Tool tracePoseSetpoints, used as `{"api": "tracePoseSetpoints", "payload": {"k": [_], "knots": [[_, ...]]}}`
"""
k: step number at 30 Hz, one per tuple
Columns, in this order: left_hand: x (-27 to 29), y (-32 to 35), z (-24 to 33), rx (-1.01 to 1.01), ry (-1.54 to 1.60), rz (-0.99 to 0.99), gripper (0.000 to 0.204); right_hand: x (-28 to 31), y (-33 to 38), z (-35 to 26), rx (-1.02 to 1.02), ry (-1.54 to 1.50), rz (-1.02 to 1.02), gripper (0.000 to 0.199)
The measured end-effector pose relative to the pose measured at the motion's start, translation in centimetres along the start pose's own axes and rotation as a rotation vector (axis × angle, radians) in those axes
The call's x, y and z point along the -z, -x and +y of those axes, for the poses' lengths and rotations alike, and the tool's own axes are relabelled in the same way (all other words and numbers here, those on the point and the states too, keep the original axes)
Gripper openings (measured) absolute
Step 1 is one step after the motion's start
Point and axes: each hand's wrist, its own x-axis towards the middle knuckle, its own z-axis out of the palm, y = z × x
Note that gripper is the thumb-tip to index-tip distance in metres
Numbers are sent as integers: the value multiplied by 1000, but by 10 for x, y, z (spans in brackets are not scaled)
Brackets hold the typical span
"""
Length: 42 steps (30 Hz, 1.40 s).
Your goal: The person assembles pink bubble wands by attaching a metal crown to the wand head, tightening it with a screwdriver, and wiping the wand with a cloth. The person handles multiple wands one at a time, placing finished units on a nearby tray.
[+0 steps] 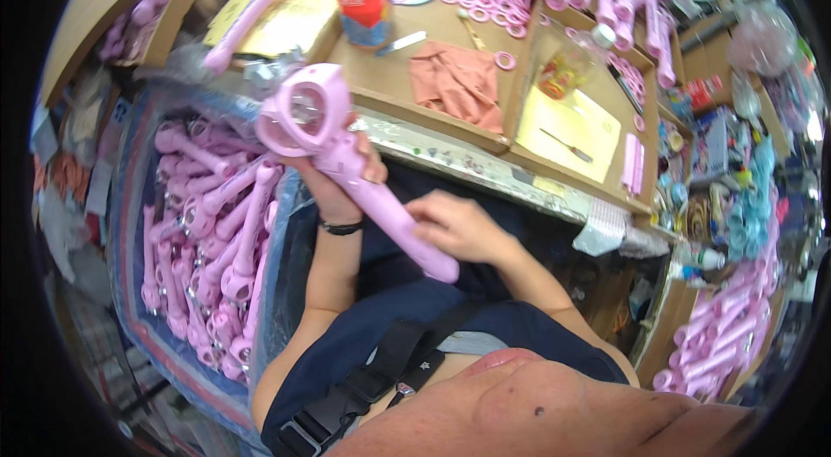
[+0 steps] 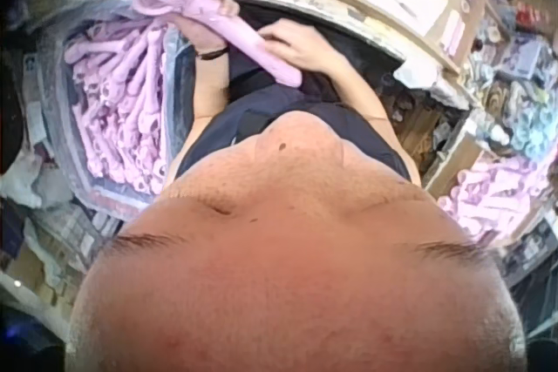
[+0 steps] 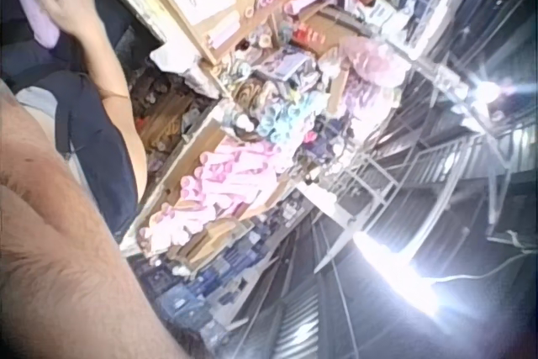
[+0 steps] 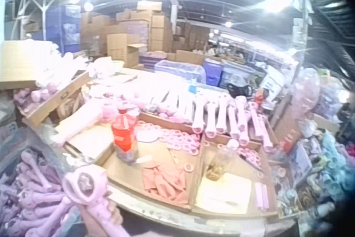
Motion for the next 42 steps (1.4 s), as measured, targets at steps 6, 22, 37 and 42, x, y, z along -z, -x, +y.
{"api": "tracePoseSetpoints", "payload": {"k": [6,22,37,42], "knots": [[-3,-5,51,-17,-379,47,76,147,41,46,-438,668,600,20],[-14,-4,-7,377,-412,140,39,72,17,-25,164,469,474,22],[-34,3,-11,286,-730,156,65,60,7,-16,30,377,569,15],[-41,4,-8,276,-822,86,69,36,8,2,343,602,720,16]]}}
